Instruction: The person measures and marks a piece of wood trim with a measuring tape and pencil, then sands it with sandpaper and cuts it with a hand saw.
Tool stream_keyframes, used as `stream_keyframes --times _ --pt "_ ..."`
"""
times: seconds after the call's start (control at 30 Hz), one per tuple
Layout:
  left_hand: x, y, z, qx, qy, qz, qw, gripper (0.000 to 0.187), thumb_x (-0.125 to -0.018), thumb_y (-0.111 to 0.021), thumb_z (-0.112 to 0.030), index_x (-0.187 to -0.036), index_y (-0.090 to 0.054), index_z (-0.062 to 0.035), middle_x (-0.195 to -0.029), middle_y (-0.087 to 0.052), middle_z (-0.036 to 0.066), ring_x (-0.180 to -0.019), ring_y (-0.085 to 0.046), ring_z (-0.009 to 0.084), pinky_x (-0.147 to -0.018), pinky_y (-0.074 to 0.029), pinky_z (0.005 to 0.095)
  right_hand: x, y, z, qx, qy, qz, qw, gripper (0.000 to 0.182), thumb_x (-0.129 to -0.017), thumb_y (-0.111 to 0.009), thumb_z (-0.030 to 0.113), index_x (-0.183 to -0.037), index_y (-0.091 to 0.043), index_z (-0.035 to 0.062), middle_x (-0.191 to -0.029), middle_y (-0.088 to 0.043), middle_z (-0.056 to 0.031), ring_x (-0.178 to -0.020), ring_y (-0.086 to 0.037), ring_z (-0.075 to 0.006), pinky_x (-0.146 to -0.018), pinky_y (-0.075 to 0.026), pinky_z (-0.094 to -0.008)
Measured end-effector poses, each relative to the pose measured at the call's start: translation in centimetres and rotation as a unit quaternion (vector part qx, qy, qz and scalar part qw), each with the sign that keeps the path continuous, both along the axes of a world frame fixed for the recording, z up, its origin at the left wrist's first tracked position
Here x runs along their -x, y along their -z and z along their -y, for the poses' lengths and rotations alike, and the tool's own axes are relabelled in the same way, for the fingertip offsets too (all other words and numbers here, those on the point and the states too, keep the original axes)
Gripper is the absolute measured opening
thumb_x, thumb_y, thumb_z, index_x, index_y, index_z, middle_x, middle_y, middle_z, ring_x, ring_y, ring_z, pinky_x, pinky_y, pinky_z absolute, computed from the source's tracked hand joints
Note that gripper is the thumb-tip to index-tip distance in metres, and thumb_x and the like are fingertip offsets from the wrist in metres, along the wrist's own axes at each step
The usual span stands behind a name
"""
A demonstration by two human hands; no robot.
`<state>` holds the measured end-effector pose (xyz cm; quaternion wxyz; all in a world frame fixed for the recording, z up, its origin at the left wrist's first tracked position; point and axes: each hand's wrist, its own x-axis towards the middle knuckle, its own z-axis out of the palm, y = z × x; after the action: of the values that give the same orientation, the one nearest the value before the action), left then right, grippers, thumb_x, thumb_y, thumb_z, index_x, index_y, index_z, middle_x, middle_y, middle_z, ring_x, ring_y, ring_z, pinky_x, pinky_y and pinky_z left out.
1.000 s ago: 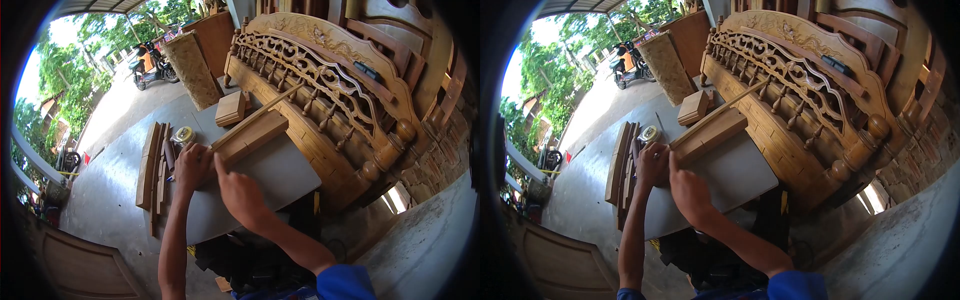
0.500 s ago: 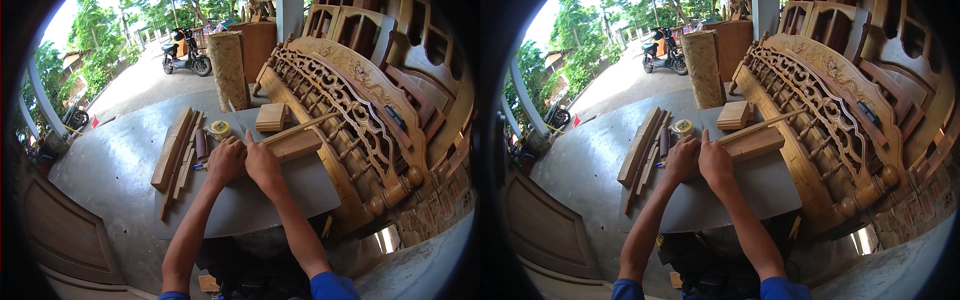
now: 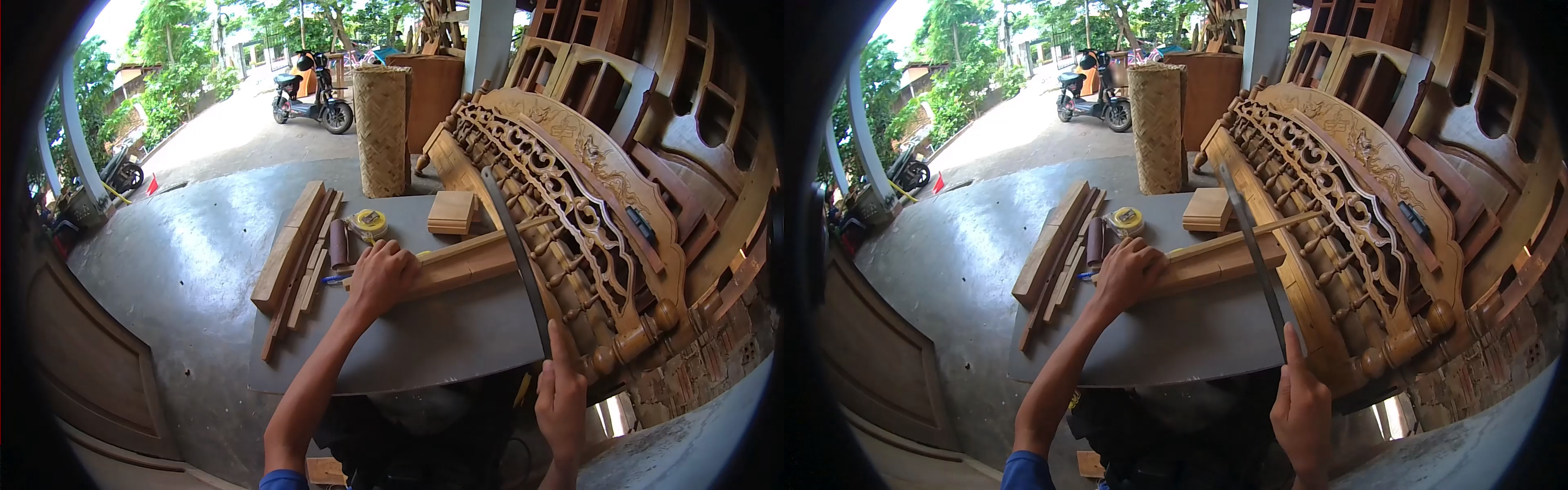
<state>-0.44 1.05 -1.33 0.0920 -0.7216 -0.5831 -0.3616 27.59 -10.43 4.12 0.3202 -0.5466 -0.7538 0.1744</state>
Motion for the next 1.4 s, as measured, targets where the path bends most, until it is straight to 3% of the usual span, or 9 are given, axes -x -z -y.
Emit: stream_keyframes --times 0.07,0.17,0.3,0.4,0.77,0.87,1.03,1.17,1.4 --pt "0.0 -0.3 1.5 0.014 0.002 -0.019 1.0 0.013 -0.08 -0.06 -0.019 -0.079 -0.065 -0.0066 -0.079 -0.055 0.008 -0.081 -0.056 0.0252 -0.074 -0.044 0.0373 0.0 1.6 -2.0 -0.076 0.006 -0.044 0.996 0.045 -0.091 -0.039 0.01 -0.136 -0.033 0.0085 -0.11 -0.054 -0.0286 -0.08 -0.059 -0.0418 -0.068 -0.045 -0.0472" --pt "0.6 -0.1 2.9 0.023 0.01 -0.011 1.0 0.011 -0.08 -0.06 -0.019 -0.083 -0.064 -0.0095 -0.079 -0.054 0.006 -0.081 -0.054 0.0231 -0.074 -0.044 0.0372 1.6 0.5 -4.3 -0.03 0.028 -0.091 0.995 0.044 -0.092 -0.038 0.014 -0.136 -0.032 0.007 -0.115 -0.051 -0.0294 -0.084 -0.058 -0.0433 -0.073 -0.044 -0.0488" --pt "0.6 -0.2 4.2 0.009 -0.009 -0.055 0.998 0.013 -0.079 -0.062 -0.022 -0.088 -0.063 -0.0136 -0.078 -0.052 0.005 -0.079 -0.054 0.0221 -0.072 -0.044 0.0361 4.1 -1.0 -9.2 0.057 0.036 0.042 0.997 0.042 -0.092 -0.041 0.018 -0.13 -0.038 0.0012 -0.102 -0.057 -0.0285 -0.087 -0.058 -0.0428 -0.076 -0.046 -0.0474" --pt "0.2 0.3 3.9 -0.021 -0.024 -0.071 0.997 0.013 -0.078 -0.064 -0.024 -0.086 -0.061 -0.0151 -0.077 -0.051 0.004 -0.077 -0.055 0.021 -0.072 -0.044 0.0351 6.3 2.3 -15.3 -0.15 -0.071 0.03 0.986 0.041 -0.09 -0.044 0.019 -0.126 -0.041 -0.001 -0.094 -0.06 -0.0264 -0.088 -0.058 -0.0417 -0.077 -0.045 -0.047" --pt "0.2 1.5 4.2 -0.109 -0.045 -0.088 0.989 0.015 -0.075 -0.066 -0.026 -0.079 -0.06 -0.0127 -0.078 -0.053 0.004 -0.076 -0.056 0.0216 -0.067 -0.046 0.0351 12.0 0.7 -15.8 -0.003 -0.075 0.218 0.973 0.03 -0.082 -0.058 0.021 -0.105 -0.056 0.0014 -0.092 -0.061 -0.0247 -0.094 -0.058 -0.0375 -0.084 -0.044 -0.0456" --pt "0.3 1.6 4.1 -0.092 -0.043 -0.078 0.992 0.016 -0.075 -0.065 -0.027 -0.079 -0.06 -0.0127 -0.079 -0.054 0.005 -0.077 -0.056 0.022 -0.068 -0.045 0.0353 12.9 -0.1 -15.1 -0.21 -0.021 0.286 0.935 0.029 -0.081 -0.06 0.024 -0.1 -0.059 0.002 -0.095 -0.06 -0.0254 -0.097 -0.056 -0.0363 -0.087 -0.042 -0.0449" --pt "0.4 1.4 4.2 -0.09 -0.045 -0.093 0.991 0.015 -0.077 -0.061 -0.025 -0.078 -0.059 -0.0106 -0.078 -0.054 0.008 -0.077 -0.055 0.0232 -0.069 -0.044 0.0344 21.1 -2.2 -17.6 -0.005 -0.33 0.089 0.94 0.033 -0.082 -0.057 0.029 -0.1 -0.062 0.0017 -0.103 -0.058 -0.0245 -0.098 -0.056 -0.0362 -0.087 -0.044 -0.0409" --pt "0.7 2.0 4.3 -0.08 -0.043 -0.135 0.987 0.015 -0.077 -0.06 -0.022 -0.087 -0.061 -0.0104 -0.082 -0.057 0.01 -0.079 -0.056 0.0264 -0.072 -0.043 0.0372 29.9 2.7 -19.8 0.079 -0.249 0.182 0.948 0.047 -0.082 -0.056 0.043 -0.1 -0.063 0.0005 -0.104 -0.06 -0.0232 -0.102 -0.057 -0.0337 -0.088 -0.044 -0.039" --pt "1.0 2.5 4.3 -0.036 -0.042 -0.091 0.994 0.025 -0.074 -0.06 -0.018 -0.096 -0.061 -0.0072 -0.088 -0.06 0.015 -0.089 -0.056 0.0325 -0.078 -0.044 0.0409 31.4 3.6 -19.7 0.08 -0.207 0.136 0.966 0.047 -0.072 -0.066 0.025 -0.107 -0.054 -0.0046 -0.098 -0.063 -0.0201 -0.094 -0.061 -0.0356 -0.081 -0.051 -0.0382"
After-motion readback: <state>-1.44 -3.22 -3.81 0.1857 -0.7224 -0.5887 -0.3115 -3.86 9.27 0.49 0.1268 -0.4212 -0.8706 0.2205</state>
